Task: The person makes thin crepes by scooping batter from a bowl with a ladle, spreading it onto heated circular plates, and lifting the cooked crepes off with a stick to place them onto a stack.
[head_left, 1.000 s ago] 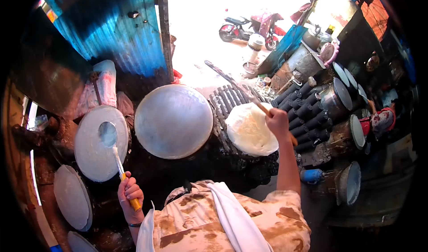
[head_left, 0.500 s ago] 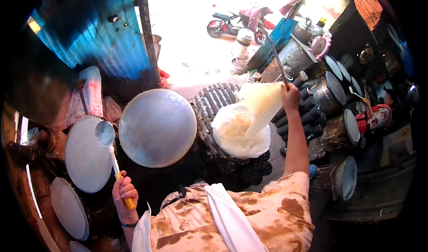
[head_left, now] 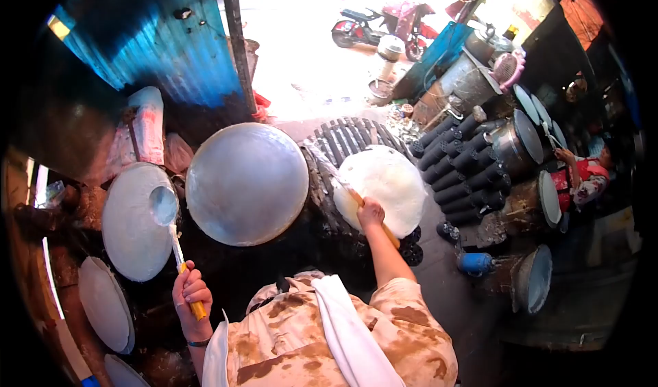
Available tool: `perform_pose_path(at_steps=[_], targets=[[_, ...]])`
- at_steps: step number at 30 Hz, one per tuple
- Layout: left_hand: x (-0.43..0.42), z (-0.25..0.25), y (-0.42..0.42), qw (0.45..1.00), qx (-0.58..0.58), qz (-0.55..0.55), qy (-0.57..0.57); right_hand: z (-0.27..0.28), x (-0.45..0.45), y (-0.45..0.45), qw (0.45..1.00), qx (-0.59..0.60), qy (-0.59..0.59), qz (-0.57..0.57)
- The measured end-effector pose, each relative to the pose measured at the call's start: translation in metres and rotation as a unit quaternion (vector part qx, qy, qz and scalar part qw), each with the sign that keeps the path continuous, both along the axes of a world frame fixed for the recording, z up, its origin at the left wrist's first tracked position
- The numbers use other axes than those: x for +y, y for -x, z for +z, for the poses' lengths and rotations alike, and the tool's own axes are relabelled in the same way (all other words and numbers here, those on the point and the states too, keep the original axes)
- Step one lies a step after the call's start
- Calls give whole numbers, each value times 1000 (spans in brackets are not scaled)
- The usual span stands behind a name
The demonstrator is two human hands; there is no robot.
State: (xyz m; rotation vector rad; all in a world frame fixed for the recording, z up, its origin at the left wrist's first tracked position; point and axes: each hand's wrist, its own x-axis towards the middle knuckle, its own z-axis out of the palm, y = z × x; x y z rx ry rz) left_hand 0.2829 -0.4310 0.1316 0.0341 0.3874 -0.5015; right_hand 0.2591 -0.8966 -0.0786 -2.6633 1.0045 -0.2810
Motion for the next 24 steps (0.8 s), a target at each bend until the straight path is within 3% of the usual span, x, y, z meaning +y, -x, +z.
perform_pose_path(at_steps=[5,11,15,18,22,24], targets=[[-5,11,12,999,-5,40,-35,-28,17,-8,997,-7,-48,-59],[-19,7,30,990,44,127,-38,-42,28,12,994,7,-109,-7],[-21,7,55,980,45,191,-23,-20,38,0,949,-157,-272,-16],[-12,3,84,971,20,240,-12,12,43,-37,941,-195,-274,31],[4,-8,131,953,-11,304,11,59,103,-94,879,-275,-351,168],[10,-10,162,948,-24,318,25,80,148,-102,856,-253,-387,231]])
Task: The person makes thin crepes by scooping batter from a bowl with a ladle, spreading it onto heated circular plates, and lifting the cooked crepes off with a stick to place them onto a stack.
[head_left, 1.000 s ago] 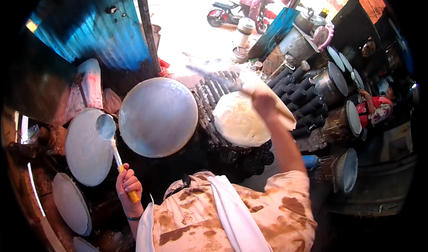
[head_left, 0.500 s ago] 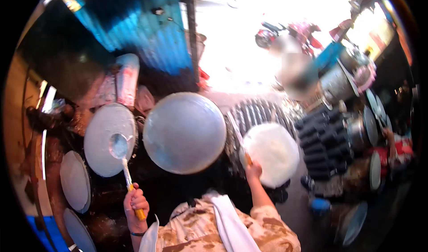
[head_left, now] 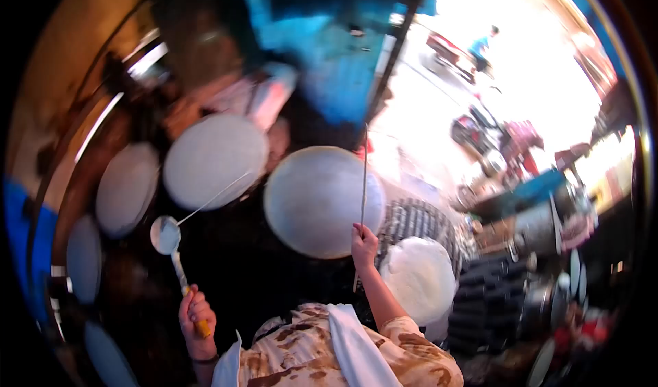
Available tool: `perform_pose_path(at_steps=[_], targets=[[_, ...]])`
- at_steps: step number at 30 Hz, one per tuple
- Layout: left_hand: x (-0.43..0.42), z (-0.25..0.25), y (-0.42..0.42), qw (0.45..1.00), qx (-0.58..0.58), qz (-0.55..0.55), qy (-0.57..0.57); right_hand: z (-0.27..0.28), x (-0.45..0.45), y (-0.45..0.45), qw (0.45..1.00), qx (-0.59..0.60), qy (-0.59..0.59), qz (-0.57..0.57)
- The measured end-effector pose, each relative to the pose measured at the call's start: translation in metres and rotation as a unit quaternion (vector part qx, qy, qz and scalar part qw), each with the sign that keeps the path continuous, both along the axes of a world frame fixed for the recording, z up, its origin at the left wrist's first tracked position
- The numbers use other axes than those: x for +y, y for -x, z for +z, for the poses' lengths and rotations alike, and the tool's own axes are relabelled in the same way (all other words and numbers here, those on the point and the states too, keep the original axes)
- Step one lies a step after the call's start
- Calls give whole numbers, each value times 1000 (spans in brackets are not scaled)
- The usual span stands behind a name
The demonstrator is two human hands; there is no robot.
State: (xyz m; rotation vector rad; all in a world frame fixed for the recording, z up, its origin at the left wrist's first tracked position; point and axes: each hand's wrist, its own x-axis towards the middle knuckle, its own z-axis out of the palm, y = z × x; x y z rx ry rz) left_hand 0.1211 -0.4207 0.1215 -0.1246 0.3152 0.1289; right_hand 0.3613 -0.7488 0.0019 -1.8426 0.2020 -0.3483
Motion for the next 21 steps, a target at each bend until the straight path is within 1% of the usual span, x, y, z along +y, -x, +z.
perform_pose_path(at_steps=[1,2,3,4,5,6,7,8,9,10,11,12,13,14,15,16,17,18,19,20,21], targets=[[2,-4,20,1000,-8,14,4,8,27,6,997,2,-22,72],[1,-17,45,999,4,49,20,16,51,15,990,27,7,136],[-6,-34,71,992,5,86,-88,12,70,27,976,11,21,218],[-23,-19,85,969,97,158,-163,-7,93,39,961,11,3,278],[-43,2,108,939,190,218,-186,-27,110,63,937,28,-10,349],[-52,-15,137,912,214,244,-251,-38,123,86,901,164,-34,399],[-67,6,158,880,323,257,-235,-28,136,112,862,187,-14,471],[-73,-15,185,880,298,293,-225,-28,143,134,827,222,-7,516],[-86,-28,212,860,329,336,-197,-30,146,158,791,256,5,556],[-91,-54,238,861,316,359,-173,-32,147,178,770,252,14,587],[-93,-65,253,868,272,406,-89,-27,158,184,755,240,19,610],[-108,-76,271,864,235,445,-27,-33,152,183,726,242,42,643],[-109,-92,293,861,191,470,28,-29,156,197,710,239,55,660],[-111,-108,304,851,188,489,40,-16,161,201,690,267,59,671],[-120,-123,330,827,245,507,-1,3,158,219,674,291,62,676],[-125,-139,349,799,302,519,-42,34,158,231,641,330,103,685],[-121,-160,371,794,299,528,-32,41,160,241,635,326,114,691],[-78,-187,357,783,440,422,-123,28,206,208,613,347,134,697],[-73,-203,376,758,543,296,-208,31,209,219,605,350,159,698],[-66,-204,385,762,537,302,-197,30,212,234,606,330,188,699],[-56,-201,384,699,646,199,-232,29,214,245,601,327,198,702]])
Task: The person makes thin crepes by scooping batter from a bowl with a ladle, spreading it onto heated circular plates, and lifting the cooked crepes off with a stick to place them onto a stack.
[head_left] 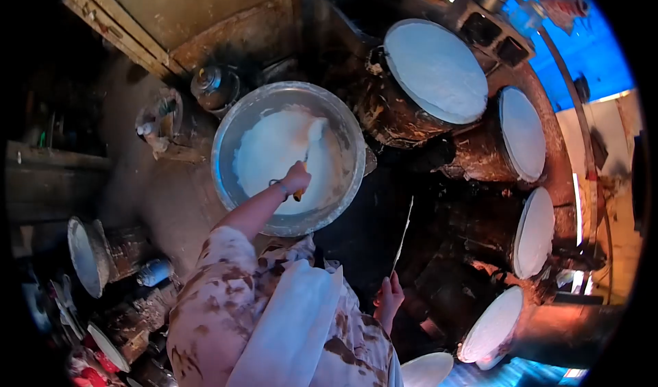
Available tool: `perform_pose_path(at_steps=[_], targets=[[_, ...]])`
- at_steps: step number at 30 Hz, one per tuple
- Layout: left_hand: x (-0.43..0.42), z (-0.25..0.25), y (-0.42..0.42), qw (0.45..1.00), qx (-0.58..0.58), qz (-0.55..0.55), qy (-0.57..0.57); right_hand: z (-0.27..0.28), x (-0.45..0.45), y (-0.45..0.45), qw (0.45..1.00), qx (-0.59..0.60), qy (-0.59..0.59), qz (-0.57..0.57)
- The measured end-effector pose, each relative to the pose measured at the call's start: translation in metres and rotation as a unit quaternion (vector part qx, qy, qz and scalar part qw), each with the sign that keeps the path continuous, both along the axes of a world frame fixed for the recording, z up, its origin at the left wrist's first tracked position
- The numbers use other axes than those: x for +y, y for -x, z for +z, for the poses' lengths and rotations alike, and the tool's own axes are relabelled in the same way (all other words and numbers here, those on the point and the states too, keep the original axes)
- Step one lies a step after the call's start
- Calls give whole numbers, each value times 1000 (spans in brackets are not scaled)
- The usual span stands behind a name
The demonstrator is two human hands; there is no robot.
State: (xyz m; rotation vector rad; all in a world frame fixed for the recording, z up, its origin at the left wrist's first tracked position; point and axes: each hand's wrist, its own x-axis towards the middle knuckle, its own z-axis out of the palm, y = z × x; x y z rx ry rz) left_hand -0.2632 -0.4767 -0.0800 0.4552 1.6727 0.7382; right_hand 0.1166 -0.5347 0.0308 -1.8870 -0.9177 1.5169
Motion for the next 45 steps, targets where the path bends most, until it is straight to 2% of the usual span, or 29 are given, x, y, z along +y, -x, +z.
perform_pose_path(at_steps=[1,2,4,5,6,8,10,12,13,14,15,16,18,20,21,23,24,26,28,30,32,34,36,38,40,42,45], targets=[[6,-1,0,986,144,-60,50,-1,1,8,1000,9,6,-1],[1,-10,-4,988,131,-54,53,1,1,9,1000,14,11,-3],[-26,-34,-19,949,231,-213,23,3,0,14,999,2,21,26],[-43,-46,-25,935,279,-212,-43,5,2,16,999,-7,32,40],[-55,-54,-27,937,277,-207,-37,5,4,25,998,-9,44,53],[-72,-28,-33,950,168,-261,13,-3,11,31,994,-4,54,90],[-87,3,-46,989,5,-130,70,-7,24,37,991,5,56,124],[-112,-27,-54,971,-215,-100,8,-8,36,47,978,9,45,204],[-119,-20,-61,973,-208,-103,9,-10,42,53,970,4,38,241],[-124,-12,-68,874,-482,63,-6,-27,44,51,971,12,35,237],[-125,-3,-72,677,-702,221,-21,-54,48,48,948,-44,2,315],[-122,13,-73,683,-697,216,-22,-69,49,47,915,-102,-32,388],[-114,55,-73,599,-743,298,-24,-66,52,55,917,-74,-35,389],[-116,74,-76,607,-733,301,-57,-51,58,65,913,-31,-23,406],[-119,83,-73,636,-711,288,-85,-36,62,69,913,-25,-30,407],[-123,114,-68,704,-645,265,-134,18,67,83,932,25,46,358],[-124,135,-62,710,-639,263,-139,24,67,85,931,33,41,360],[-127,168,-47,828,-498,188,-175,33,67,91,923,101,-46,368],[-131,199,-35,854,-452,184,-184,45,72,100,910,131,-96,383],[-137,246,-26,891,-350,174,-229,54,79,110,893,160,-145,395],[-146,274,-15,898,-303,178,-266,62,88,121,846,135,-277,436],[-152,285,1,900,-256,181,-301,82,90,134,830,142,-312,440],[-155,281,18,882,-271,187,-338,88,90,147,815,146,-342,444],[-158,276,26,874,-284,190,-346,78,88,160,827,165,-346,411],[-157,264,36,808,-433,274,-292,71,88,178,827,162,-369,392],[-157,247,40,813,-443,279,-257,63,92,180,830,150,-392,368],[-150,238,34,840,-434,255,-202,49,95,174,833,44,-370,409]])
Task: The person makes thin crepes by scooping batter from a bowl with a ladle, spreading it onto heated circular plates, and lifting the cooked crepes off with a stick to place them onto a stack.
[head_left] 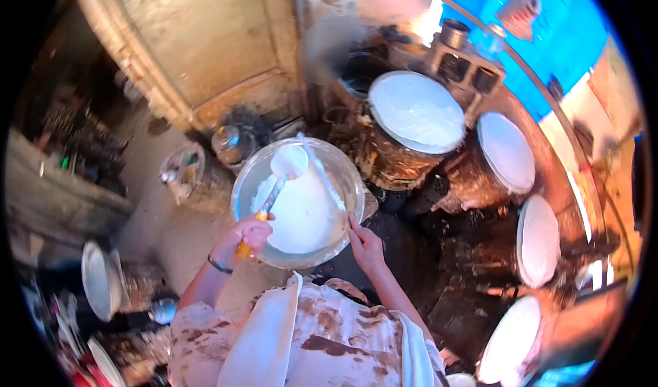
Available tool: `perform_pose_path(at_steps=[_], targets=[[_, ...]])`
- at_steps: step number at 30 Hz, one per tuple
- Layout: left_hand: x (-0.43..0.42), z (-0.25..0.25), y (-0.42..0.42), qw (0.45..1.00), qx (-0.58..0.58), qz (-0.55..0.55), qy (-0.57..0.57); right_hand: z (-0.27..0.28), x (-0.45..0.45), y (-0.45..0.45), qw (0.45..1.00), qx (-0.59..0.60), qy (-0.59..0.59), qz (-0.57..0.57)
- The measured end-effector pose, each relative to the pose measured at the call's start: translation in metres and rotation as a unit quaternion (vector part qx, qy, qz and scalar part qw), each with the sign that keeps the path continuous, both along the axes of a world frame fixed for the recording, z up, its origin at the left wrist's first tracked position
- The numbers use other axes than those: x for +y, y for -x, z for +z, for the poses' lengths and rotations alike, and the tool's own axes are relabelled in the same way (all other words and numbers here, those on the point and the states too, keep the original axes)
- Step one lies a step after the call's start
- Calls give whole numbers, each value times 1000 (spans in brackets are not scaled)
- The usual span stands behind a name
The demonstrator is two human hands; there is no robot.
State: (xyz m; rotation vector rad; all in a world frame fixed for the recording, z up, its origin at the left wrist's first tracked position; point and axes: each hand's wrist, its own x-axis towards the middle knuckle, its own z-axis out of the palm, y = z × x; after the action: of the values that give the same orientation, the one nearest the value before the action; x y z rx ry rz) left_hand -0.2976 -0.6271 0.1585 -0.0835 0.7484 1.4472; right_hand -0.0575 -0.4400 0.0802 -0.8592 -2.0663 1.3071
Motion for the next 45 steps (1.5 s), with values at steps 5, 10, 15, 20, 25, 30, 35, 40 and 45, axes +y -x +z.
perform_pose_path(at_steps=[5,10,15,20,25,30,35,40,45], targets=[[53,20,-19,984,59,-167,-2,-16,-7,-37,990,-50,-67,-117],[144,45,-61,895,160,-417,-7,2,-31,-97,943,-45,-108,-312],[193,85,-158,763,217,-602,-96,17,-88,-166,836,-47,-151,-526],[201,94,-289,594,113,-767,-215,29,-177,-235,678,-81,-206,-701],[138,99,-431,429,105,-862,-249,19,-274,-268,513,-96,-193,-831],[49,62,-544,304,138,-903,-269,-2,-344,-274,344,33,-59,-936],[-38,-2,-618,274,174,-885,-333,-25,-378,-294,231,189,30,-954],[-54,-53,-679,259,255,-812,-457,-73,-375,-331,165,227,15,-960],[-32,-95,-725,242,309,-645,-655,-31,-348,-367,170,456,-14,-874]])
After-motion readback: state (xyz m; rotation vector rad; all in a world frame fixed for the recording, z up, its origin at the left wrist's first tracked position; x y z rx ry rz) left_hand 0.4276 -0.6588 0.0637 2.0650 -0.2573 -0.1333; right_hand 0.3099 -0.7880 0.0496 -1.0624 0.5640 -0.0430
